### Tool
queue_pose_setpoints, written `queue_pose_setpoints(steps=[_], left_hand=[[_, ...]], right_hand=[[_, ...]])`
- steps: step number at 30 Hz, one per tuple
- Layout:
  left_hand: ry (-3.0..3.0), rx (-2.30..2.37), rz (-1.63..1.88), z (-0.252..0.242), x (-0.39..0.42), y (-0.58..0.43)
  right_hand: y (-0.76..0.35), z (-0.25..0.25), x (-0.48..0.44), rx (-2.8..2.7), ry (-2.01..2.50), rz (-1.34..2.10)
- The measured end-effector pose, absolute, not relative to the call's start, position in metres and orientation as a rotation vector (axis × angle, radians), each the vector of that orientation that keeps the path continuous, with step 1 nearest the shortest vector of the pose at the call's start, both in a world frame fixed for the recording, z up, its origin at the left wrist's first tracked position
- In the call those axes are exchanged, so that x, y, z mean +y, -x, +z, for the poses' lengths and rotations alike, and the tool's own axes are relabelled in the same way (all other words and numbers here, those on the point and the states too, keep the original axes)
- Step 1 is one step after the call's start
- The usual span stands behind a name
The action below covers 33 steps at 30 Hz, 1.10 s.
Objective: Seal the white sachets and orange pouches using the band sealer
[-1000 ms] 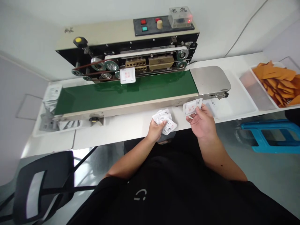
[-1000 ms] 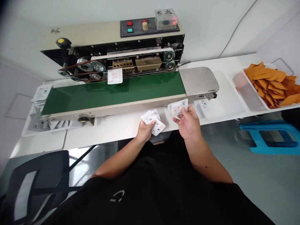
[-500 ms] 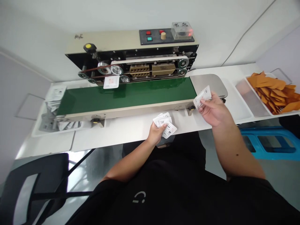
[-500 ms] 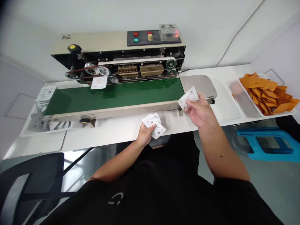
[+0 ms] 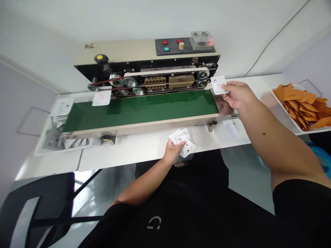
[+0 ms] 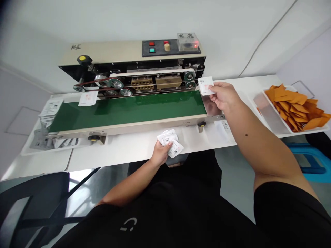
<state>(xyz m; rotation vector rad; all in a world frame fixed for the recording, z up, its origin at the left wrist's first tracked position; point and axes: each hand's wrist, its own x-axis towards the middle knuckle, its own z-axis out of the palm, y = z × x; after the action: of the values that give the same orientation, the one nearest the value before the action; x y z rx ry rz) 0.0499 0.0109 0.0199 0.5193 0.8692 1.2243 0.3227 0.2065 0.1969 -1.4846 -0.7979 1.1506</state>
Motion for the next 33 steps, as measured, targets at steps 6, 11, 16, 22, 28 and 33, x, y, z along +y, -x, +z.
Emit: queue_pose_setpoints(steps=[6,11,16,22,28,33], left_hand=[[-0.528,0.873,1.213,0.017,0.011,-0.049],[-0.526,0.869,1.216,0.017,0.011,-0.048],[-0.52,0.859,1.224,0.018,0.01,-0.048],[-0.516,0.845,1.228,0.015,0.011,-0.049],[-0.508,0.828,1.258,0.022,0.013,-0.05],[-0.51,0.831,1.29,0.022,0.014,-0.053]], right_hand=[[-0.322,0.185,0.22,-0.788,1.416,1.17],[-0.302,0.185,0.23,-0.791,1.451,1.215],[-0.289,0.198,0.22,-0.913,1.471,1.208],[-0.281,0.186,0.121,-1.054,1.349,0.881],[-0.246,0.118,0.004,-1.37,1.435,1.066],[-0.225,0.068,-0.014,-1.474,1.567,1.177]])
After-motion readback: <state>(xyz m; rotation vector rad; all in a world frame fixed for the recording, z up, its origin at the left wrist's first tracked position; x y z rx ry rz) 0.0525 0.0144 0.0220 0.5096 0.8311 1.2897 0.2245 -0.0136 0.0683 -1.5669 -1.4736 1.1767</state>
